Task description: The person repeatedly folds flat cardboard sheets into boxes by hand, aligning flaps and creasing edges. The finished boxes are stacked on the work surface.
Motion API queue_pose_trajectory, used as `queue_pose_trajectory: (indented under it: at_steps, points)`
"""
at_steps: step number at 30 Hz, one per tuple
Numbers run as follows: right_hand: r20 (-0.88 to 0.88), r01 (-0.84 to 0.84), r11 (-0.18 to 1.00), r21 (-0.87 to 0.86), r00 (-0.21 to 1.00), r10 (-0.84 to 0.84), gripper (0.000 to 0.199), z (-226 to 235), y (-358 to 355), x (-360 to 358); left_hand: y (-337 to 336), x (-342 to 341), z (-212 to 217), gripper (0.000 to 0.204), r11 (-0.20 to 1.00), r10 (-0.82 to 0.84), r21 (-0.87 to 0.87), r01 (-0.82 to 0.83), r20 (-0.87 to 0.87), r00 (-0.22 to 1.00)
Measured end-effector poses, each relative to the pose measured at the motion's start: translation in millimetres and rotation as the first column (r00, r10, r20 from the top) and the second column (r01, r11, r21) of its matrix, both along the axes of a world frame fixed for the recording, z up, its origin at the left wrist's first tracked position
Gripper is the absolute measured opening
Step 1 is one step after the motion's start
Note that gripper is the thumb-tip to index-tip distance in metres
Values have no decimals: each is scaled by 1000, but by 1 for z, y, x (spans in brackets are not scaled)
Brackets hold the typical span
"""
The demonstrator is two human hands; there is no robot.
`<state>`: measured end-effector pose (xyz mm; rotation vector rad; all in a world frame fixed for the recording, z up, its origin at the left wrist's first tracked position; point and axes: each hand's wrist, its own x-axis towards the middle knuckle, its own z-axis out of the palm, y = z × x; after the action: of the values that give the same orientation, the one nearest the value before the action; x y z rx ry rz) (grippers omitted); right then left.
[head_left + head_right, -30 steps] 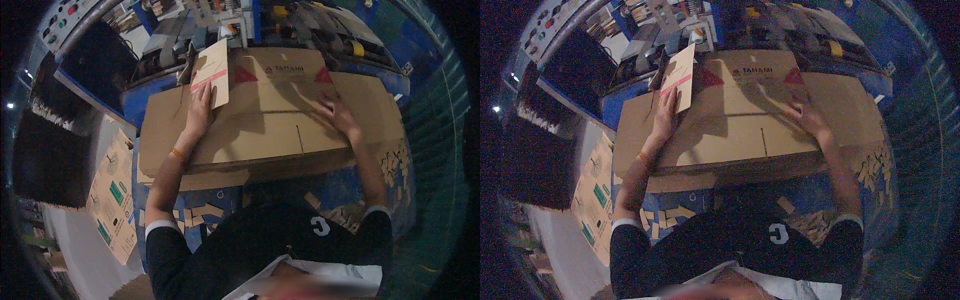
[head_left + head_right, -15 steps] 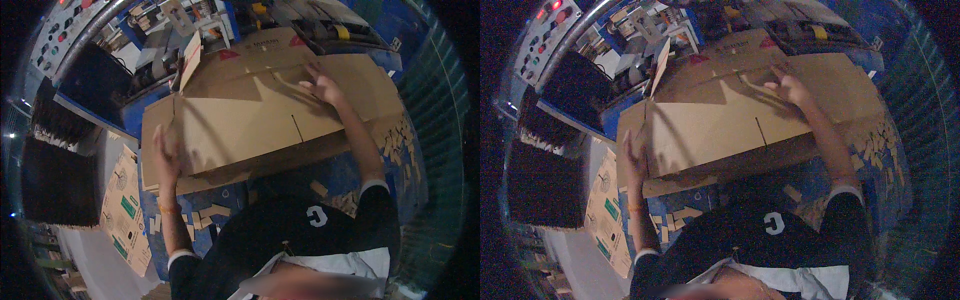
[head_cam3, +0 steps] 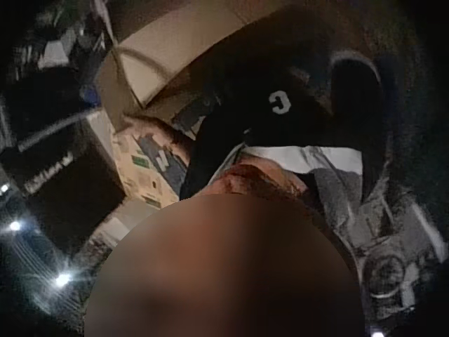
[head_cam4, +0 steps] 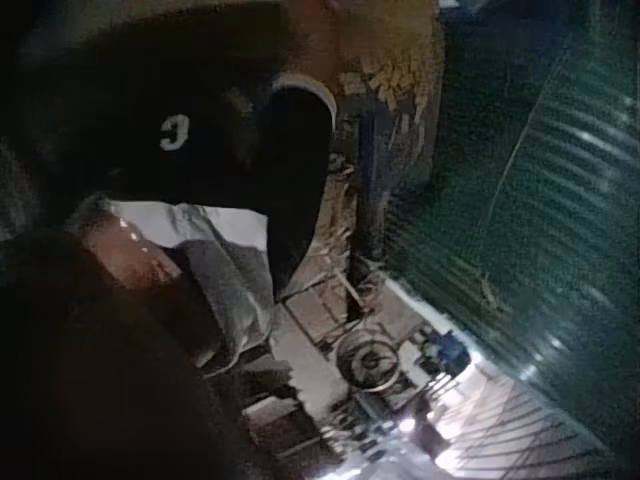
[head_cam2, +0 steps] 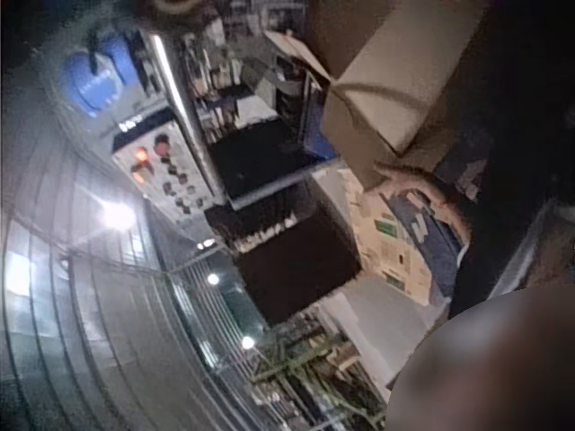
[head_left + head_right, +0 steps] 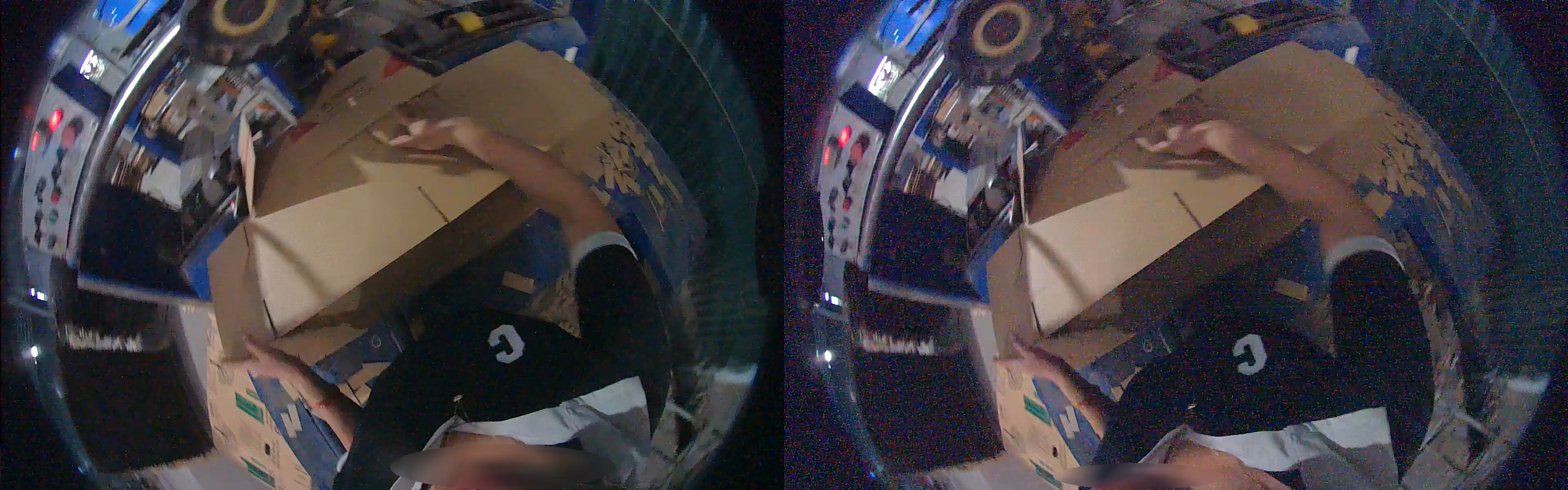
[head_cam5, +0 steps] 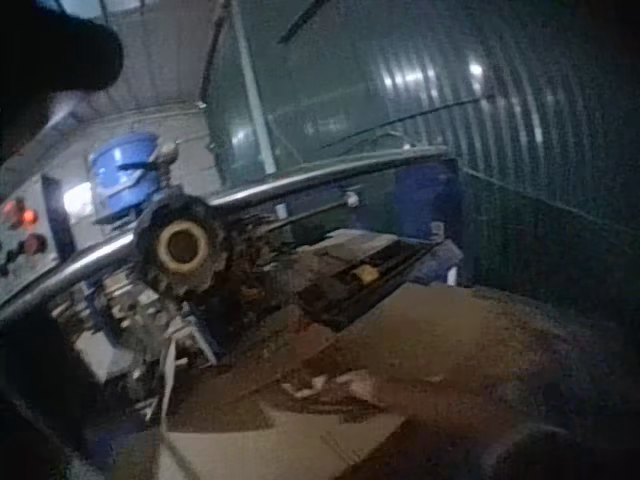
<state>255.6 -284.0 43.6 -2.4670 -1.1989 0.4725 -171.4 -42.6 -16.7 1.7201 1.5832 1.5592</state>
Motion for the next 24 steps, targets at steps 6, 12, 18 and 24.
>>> queue_pose_trajectory:
  at_steps: [6,12,18,24]
  points:
    - [43,39,959,279,998,-53,72,7,-14,23,22,-20,-4,61,947,-267,63,315,700,663]
    - [508,738,663,125,527,-682,60,7,-196,109,66,-41,-23,45,735,-560,-299,608,237,794]
    - [466,896,344,281,186,-865,60,-39,-272,182,102,-60,-27,49,677,-621,-396,620,144,770]
    - [426,873,455,177,348,-835,36,-47,-308,213,96,-66,-29,48,675,-498,-383,631,395,772]
